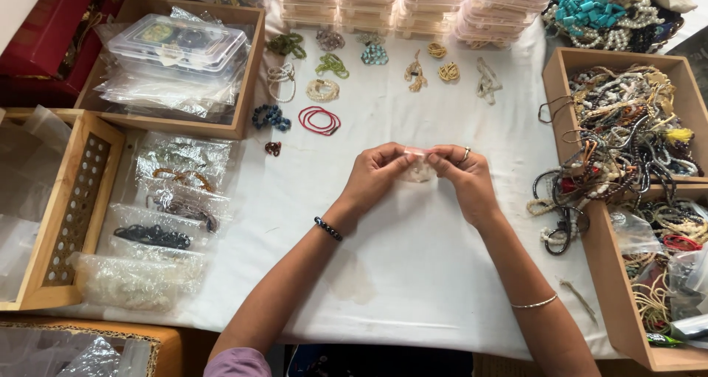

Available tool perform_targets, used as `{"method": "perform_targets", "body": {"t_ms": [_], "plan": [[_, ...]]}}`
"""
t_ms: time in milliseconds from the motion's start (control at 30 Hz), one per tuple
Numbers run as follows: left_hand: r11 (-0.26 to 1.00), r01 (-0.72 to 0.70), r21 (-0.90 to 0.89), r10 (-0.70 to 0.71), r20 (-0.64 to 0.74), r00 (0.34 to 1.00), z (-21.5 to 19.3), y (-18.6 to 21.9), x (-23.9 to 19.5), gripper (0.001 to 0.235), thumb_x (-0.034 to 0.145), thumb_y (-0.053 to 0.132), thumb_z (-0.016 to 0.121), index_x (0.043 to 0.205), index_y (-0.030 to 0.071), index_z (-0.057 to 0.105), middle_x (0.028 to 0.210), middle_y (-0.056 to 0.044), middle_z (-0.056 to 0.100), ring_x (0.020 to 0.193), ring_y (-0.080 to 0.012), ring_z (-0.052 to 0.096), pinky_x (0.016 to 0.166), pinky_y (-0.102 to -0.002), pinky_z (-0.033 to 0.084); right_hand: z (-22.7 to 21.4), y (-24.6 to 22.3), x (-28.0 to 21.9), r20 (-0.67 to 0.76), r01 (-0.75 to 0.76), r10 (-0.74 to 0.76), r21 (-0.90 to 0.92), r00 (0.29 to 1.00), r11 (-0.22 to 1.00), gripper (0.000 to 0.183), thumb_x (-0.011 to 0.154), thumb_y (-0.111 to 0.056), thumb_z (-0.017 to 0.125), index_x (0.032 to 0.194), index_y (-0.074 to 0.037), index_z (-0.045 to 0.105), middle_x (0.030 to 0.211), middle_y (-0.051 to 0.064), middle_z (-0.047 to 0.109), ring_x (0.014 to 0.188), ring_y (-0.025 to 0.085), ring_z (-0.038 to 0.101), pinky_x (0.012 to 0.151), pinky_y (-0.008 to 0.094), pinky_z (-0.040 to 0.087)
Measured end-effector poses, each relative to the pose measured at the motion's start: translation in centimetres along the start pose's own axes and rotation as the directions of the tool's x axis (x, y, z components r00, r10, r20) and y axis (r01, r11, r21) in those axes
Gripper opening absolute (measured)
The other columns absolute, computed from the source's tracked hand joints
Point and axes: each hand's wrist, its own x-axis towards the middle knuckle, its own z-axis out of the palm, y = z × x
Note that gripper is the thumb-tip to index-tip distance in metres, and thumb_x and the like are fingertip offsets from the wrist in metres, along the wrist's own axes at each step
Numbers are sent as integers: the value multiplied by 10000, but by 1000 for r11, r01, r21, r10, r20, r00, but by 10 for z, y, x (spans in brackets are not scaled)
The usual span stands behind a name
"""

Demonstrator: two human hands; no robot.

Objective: The person sorts various jewelry items, including bracelets and necklaces, on a white table. They place selected items into small clear plastic bags and then into small cardboard boxes. The person also handles a red elastic band and places it into a bag.

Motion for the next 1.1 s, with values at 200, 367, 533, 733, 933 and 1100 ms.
{"method": "perform_targets", "body": {"t_ms": [200, 367, 533, 733, 933, 1100], "plan": [[973, 127, -195, -136, -36, 990, -7, -4, 3, 426, 1124, 346, 538, 1291, 4, 730, 854, 2, 567, 769, -74, 499, 703, -235, 442, -10, 14, 5, 49, -19, 22, -71, 999, 997, 203, 982, -191, 701, 1097, -27, 737, 926, -4, 730, 826, 61, 606, 783, 241, 500], [973, 156, -167, -157, 8, 988, -3, 3, 7, 381, 1015, 251, 622, 1312, 12, 630, 1077, -20, 733, 948, -67, 667, 844, -236, 550, -7, 9, 5, -17, -37, 37, -30, 999, 999, 225, 994, -215, 700, 1087, -11, 727, 927, 0, 739, 843, 58, 637, 777, 236, 509], [985, 98, -143, -94, 34, 995, -5, -3, 5, 361, 1001, 137, 687, 1308, -50, 649, 1160, -81, 751, 1010, -88, 696, 892, -246, 575, -7, 5, 9, -29, -72, 70, -65, 997, 995, 226, 961, -214, 707, 1098, -35, 712, 924, -2, 741, 812, 53, 638, 733, 227, 512], [990, 100, -97, -105, -51, 993, -4, -2, 7, 367, 1064, 164, 648, 1390, -5, 639, 1007, -88, 723, 902, -96, 642, 797, -256, 531, -34, 9, 17, -25, -63, 60, -137, 998, 989, 184, 967, -176, 720, 1038, -7, 737, 848, 15, 716, 735, 63, 606, 665, 227, 488], [748, -93, 657, 228, -122, 966, -29, 39, 3, 201, 977, 145, 656, 1126, 36, 736, 1035, -112, 769, 801, -191, 739, 735, -306, 588, -79, -11, 25, -351, 41, -129, -247, 928, 968, 195, 1026, -196, 710, 1048, -3, 730, 825, 18, 708, 684, 70, 588, 611, 217, 477], [372, -45, 927, 484, -152, 862, -52, 35, 3, 126, 919, 99, 674, 1019, 50, 734, 957, -124, 700, 915, -324, 663, 789, -429, 545, -93, -3, 29, -575, -82, -177, -396, 799, 915, 185, 998, -174, 717, 1102, -21, 720, 848, -4, 732, 691, 91, 662, 589, 225, 491]]}}
